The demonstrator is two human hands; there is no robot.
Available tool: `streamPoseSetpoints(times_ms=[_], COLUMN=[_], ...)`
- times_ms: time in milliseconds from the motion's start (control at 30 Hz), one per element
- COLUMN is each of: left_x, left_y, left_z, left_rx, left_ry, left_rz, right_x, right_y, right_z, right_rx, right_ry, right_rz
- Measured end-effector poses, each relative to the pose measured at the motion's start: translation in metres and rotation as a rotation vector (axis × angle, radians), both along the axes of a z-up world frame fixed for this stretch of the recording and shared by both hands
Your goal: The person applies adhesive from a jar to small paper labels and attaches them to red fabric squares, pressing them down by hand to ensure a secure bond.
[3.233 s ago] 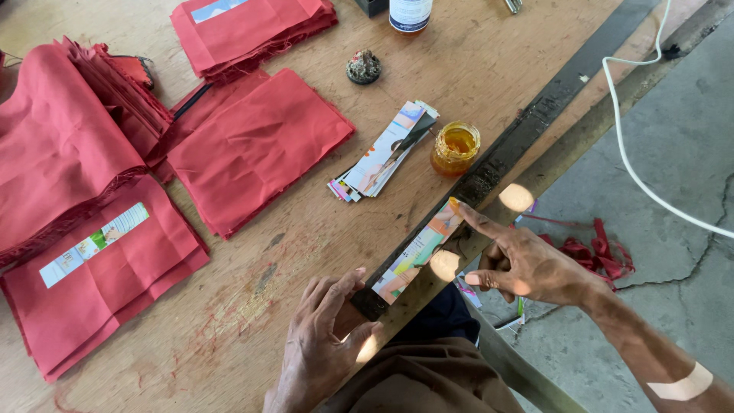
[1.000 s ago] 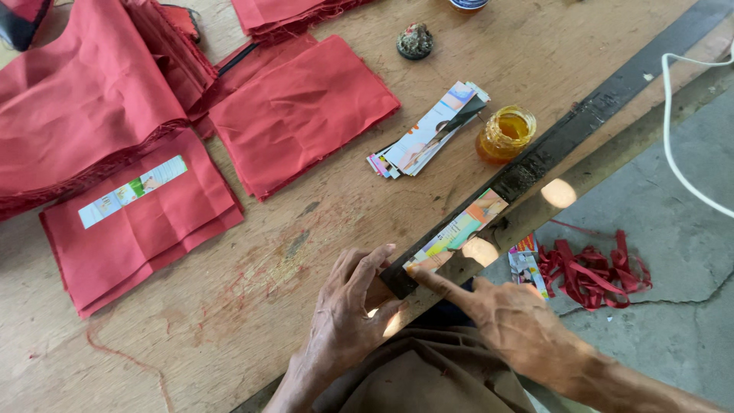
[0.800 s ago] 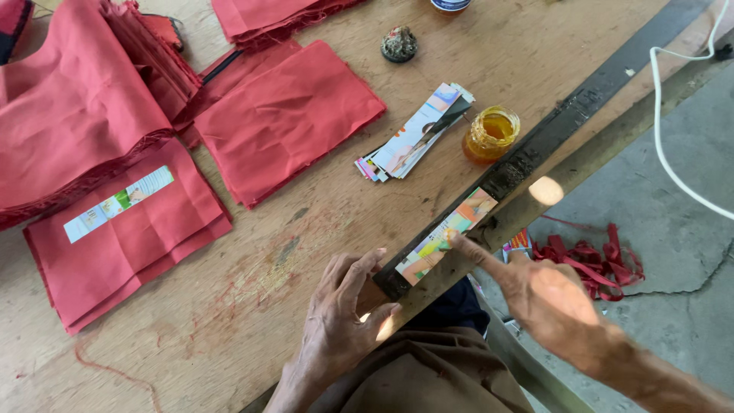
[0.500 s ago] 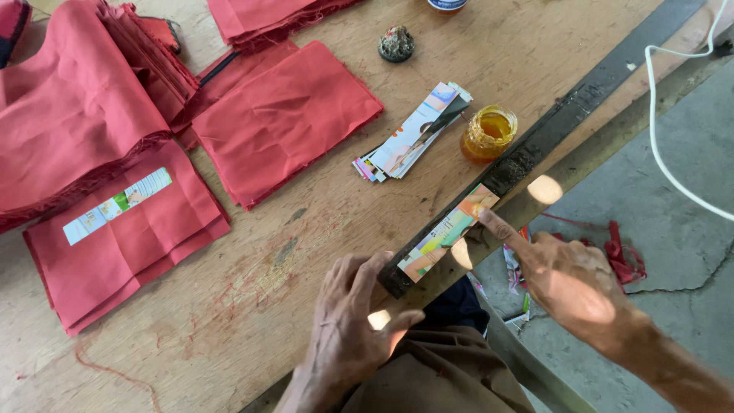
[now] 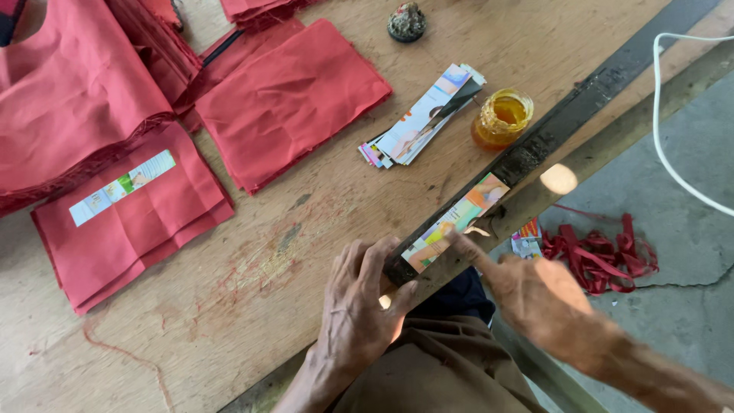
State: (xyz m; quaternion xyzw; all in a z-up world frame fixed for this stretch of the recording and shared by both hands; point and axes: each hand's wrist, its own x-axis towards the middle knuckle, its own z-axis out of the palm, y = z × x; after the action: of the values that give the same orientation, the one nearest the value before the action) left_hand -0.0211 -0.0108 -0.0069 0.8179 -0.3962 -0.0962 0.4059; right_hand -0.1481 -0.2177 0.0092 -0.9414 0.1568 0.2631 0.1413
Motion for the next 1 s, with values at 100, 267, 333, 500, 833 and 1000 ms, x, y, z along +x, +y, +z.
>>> streamPoseSetpoints(times_ms=[100, 267, 333, 500, 833, 1000], left_x=[-0.003, 0.001, 0.003, 0.005, 0.010, 0.010], left_y=[-0.006, -0.014, -0.017, -0.023, -0.027, -0.034], left_z=[0.005, 0.016, 0.020, 0.027, 0.029, 0.028], left_rx=[-0.034, -0.052, -0.023, 0.081, 0.029, 0.095], left_ry=[0.046, -0.016, -0.044, -0.078, -0.136, -0.236], left_rz=[-0.031, -0.113, -0.158, -0.180, -0.211, -0.278], right_x=[-0.001, -0.009, -0.008, -0.002, 0.002, 0.011], right_y=[0.019, 0.013, 0.007, 0.000, -0.002, 0.007], right_z=[-0.002, 0.015, 0.022, 0.029, 0.017, 0.011], right_rx=[0.173, 0.280, 0.254, 0.195, 0.181, 0.097], right_ry=[-0.337, -0.340, -0.477, -0.541, -0.677, -0.828], right_rz=[0.076, -0.113, -0.133, -0.093, -0.010, 0.029])
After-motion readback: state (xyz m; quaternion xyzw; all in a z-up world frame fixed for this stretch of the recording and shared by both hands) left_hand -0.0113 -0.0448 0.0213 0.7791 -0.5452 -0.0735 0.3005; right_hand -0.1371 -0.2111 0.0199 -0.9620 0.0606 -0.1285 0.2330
